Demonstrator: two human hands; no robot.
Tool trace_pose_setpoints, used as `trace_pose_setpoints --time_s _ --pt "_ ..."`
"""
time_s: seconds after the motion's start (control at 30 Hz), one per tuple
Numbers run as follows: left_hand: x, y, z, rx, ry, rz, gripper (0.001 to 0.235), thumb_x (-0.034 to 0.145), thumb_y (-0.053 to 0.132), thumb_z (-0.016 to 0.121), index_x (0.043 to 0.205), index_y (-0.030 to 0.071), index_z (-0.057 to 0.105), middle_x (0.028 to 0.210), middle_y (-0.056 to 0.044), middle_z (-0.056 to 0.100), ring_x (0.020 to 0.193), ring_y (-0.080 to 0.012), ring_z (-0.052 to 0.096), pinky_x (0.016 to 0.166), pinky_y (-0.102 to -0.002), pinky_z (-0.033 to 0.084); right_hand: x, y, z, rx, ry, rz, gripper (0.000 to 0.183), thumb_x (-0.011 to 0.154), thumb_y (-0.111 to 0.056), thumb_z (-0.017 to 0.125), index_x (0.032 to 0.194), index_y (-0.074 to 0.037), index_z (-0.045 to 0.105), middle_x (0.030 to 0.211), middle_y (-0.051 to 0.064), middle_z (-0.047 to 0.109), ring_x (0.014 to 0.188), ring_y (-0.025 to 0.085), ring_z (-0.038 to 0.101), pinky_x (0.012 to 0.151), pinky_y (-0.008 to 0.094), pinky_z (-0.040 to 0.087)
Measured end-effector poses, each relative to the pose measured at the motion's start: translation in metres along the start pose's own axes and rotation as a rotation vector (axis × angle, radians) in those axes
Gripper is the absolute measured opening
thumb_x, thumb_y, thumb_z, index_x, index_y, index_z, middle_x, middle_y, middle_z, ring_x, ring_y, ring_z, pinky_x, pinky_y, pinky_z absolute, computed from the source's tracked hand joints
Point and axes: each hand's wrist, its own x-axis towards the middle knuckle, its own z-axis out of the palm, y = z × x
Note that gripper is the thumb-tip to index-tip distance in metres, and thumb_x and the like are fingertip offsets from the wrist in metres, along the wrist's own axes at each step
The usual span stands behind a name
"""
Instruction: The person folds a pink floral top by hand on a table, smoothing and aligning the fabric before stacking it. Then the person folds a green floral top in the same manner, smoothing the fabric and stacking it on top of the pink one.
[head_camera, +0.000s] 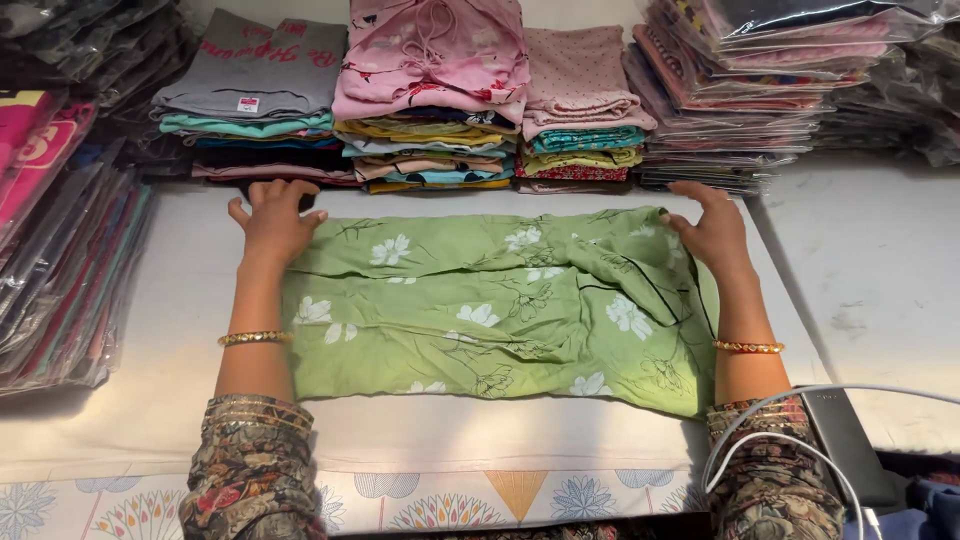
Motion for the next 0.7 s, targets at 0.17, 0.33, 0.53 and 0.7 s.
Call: trace_pose_setpoints --time_s 0.17,0.33,0.53,0.7 --pt "-0.038 0.061 -0.004 -0.168 -0.175 0.263 0.045 0.087 0.042 0.074 0.128 0.026 0.069 0.130 0.001 0.063 0.131 -0.0238 0.044 0.112 -0.050 0.020 -0.028 -0.032 -0.023 0.207 -0.357 0.173 0.063 0.080 -0.027 0.085 0.138 -0.018 0.062 0.134 0.006 0.067 0.123 0.026 0.063 0.096 0.042 0.052" --pt "-0.053 0.113 0.027 -0.290 -0.416 0.436 0.049 0.085 0.042 0.074 0.132 0.028 0.066 0.137 0.004 0.061 0.133 -0.0211 0.046 0.115 -0.045 0.025 -0.057 -0.041 -0.017 0.229 -0.656 0.241 0.087 0.071 -0.025 0.087 0.149 -0.023 0.049 0.140 0.007 0.062 0.119 0.029 0.064 0.099 0.039 0.053" --pt "-0.057 0.197 0.048 -0.404 -0.482 0.597 0.067 0.084 0.038 0.077 0.146 0.028 0.052 0.144 -0.002 0.054 0.137 -0.0251 0.045 0.115 -0.047 0.034 -0.062 -0.038 -0.024 0.243 -0.483 0.111 0.061 0.071 0.005 0.069 0.128 -0.014 0.070 0.123 0.011 0.073 0.114 0.027 0.068 0.102 0.039 0.051" --pt "-0.081 0.303 0.040 -0.568 -0.156 0.795 0.109 0.058 0.042 0.091 0.152 0.019 0.039 0.147 -0.009 0.049 0.136 -0.0331 0.042 0.110 -0.058 0.025 -0.072 -0.078 -0.033 0.456 -0.230 -0.232 0.050 0.070 0.007 0.065 0.115 -0.012 0.073 0.109 0.005 0.075 0.107 0.023 0.070 0.100 0.036 0.053"
